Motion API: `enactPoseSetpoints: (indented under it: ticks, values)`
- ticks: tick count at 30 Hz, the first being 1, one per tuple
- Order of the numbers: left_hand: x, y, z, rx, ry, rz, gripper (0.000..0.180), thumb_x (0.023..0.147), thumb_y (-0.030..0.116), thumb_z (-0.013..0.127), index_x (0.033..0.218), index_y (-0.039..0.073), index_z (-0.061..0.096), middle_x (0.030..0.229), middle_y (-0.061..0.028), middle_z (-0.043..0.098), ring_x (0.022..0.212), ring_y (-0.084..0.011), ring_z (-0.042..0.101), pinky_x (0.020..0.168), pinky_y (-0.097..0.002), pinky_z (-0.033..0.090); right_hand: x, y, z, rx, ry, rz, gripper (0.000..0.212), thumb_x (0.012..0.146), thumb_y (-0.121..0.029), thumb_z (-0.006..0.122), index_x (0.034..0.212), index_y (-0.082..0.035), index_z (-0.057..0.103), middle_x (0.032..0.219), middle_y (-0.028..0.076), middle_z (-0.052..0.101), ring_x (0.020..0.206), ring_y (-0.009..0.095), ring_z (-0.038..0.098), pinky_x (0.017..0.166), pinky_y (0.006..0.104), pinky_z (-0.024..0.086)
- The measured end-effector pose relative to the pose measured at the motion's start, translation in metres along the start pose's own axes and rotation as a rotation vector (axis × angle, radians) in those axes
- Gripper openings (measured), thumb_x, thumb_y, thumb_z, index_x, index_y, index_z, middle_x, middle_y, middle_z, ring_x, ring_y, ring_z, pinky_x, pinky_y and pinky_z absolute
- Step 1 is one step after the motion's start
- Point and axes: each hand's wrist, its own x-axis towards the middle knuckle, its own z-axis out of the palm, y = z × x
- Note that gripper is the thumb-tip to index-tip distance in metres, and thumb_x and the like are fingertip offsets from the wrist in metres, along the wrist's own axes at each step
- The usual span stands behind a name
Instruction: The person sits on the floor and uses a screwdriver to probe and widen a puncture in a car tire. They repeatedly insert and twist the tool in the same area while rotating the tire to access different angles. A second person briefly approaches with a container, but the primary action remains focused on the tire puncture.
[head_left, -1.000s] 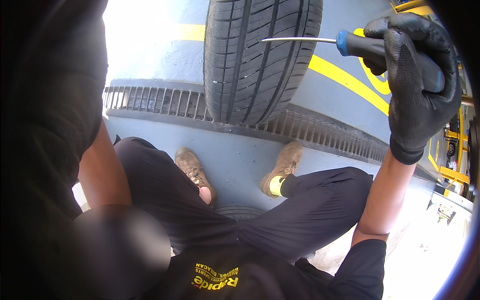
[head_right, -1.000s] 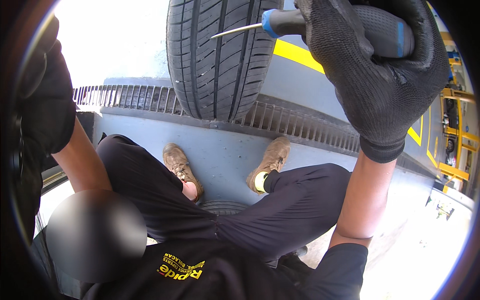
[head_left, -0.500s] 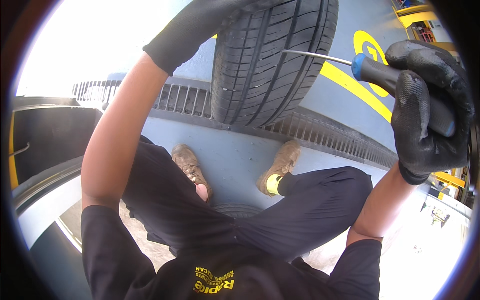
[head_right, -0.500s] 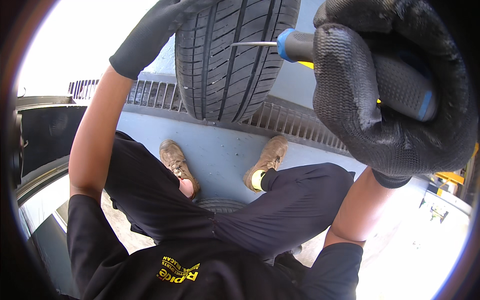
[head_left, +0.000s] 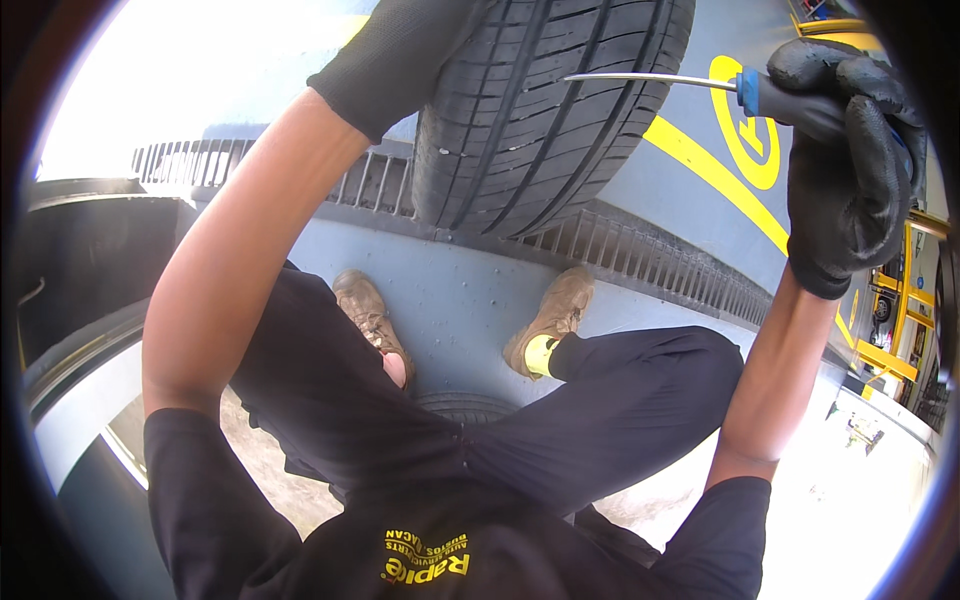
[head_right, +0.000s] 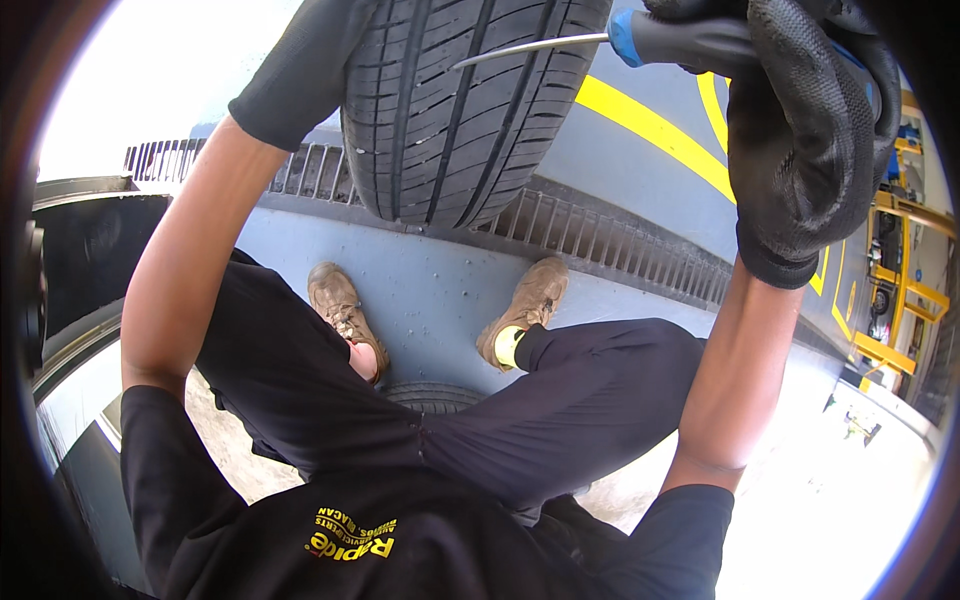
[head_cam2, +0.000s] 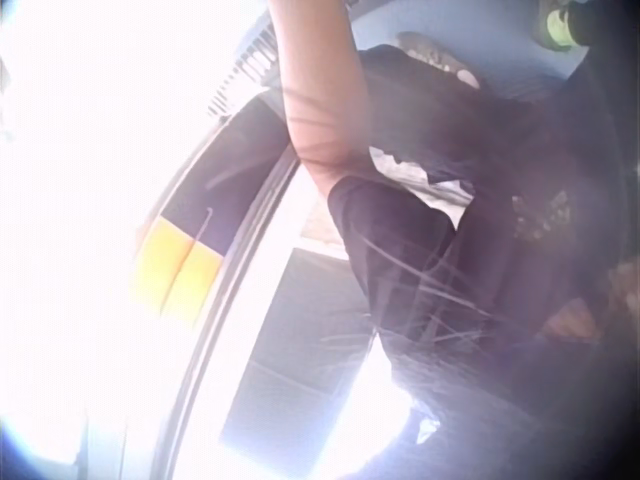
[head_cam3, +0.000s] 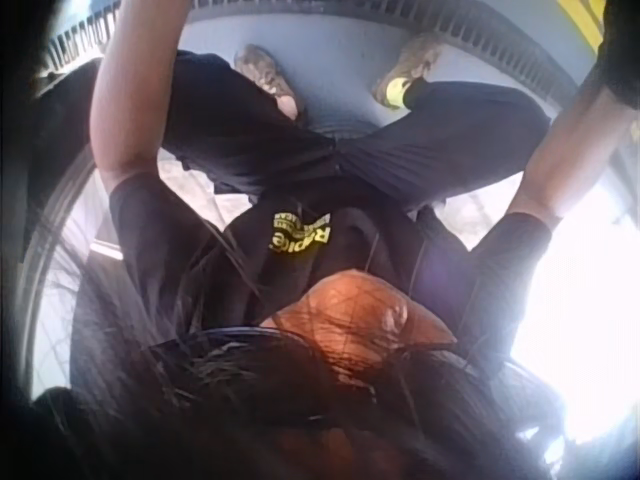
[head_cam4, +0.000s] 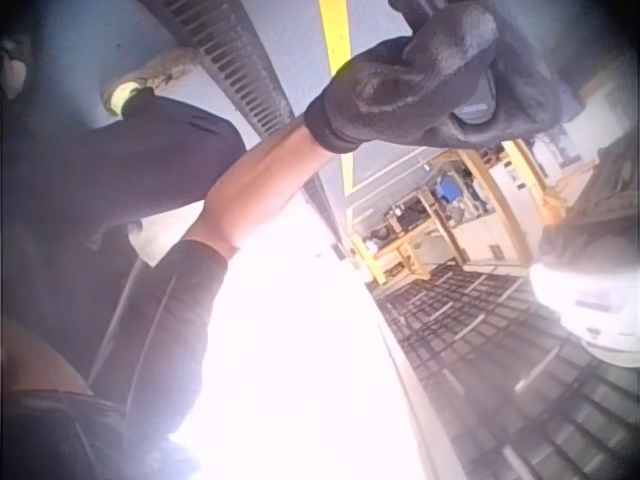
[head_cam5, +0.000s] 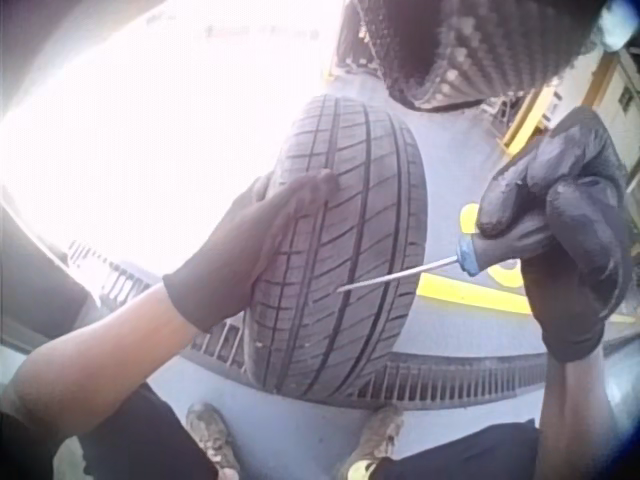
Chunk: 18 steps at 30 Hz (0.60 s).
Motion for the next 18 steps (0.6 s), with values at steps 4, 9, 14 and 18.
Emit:
enactPoseSetpoints:
  ticks: [4,9,14,18]
  values:
    - [-0.015,0.019,0.010,-0.017,-0.003,-0.052,0.045,0.104,0.036,0.060,0.134,0.003,0.057,0.115,-0.0101,0.067,0.101,-0.0159,0.068,0.082,-0.0324,0.059,0.001,-0.001,0.020,0.224,0.087,0.086,0.028,0.106,-0.018,0.052,0.124,-0.002,0.065,0.116,0.020,0.073,0.111,0.032,0.072,0.108,0.0459,0.052]
    - [-0.012,0.014,0.006,-0.040,0.057,-0.116,0.044,0.103,0.036,0.061,0.131,0.003,0.059,0.111,-0.0090,0.067,0.096,-0.0152,0.068,0.080,-0.0316,0.059,0.008,0.005,0.022,0.095,0.035,-0.037,0.028,0.106,-0.016,0.050,0.122,0.000,0.067,0.116,0.020,0.073,0.109,0.031,0.072,0.107,0.0455,0.054]
    - [-0.021,0.020,0.018,-0.025,0.032,-0.097,0.044,0.101,0.035,0.063,0.129,0.002,0.060,0.109,-0.0084,0.067,0.096,-0.0150,0.068,0.080,-0.0312,0.058,0.018,0.006,0.021,0.174,0.028,-0.032,0.026,0.107,-0.017,0.051,0.116,0.001,0.067,0.108,0.018,0.073,0.101,0.028,0.072,0.096,0.0400,0.056]
    - [-0.021,0.016,0.018,-0.021,0.040,-0.097,0.044,0.101,0.035,0.064,0.129,0.001,0.061,0.110,-0.0092,0.068,0.098,-0.0151,0.067,0.082,-0.0304,0.057,0.014,0.056,0.057,0.574,0.234,0.170,0.023,0.102,-0.026,0.055,0.112,-0.005,0.054,0.083,0.010,0.064,0.073,0.017,0.063,0.060,0.0255,0.050]
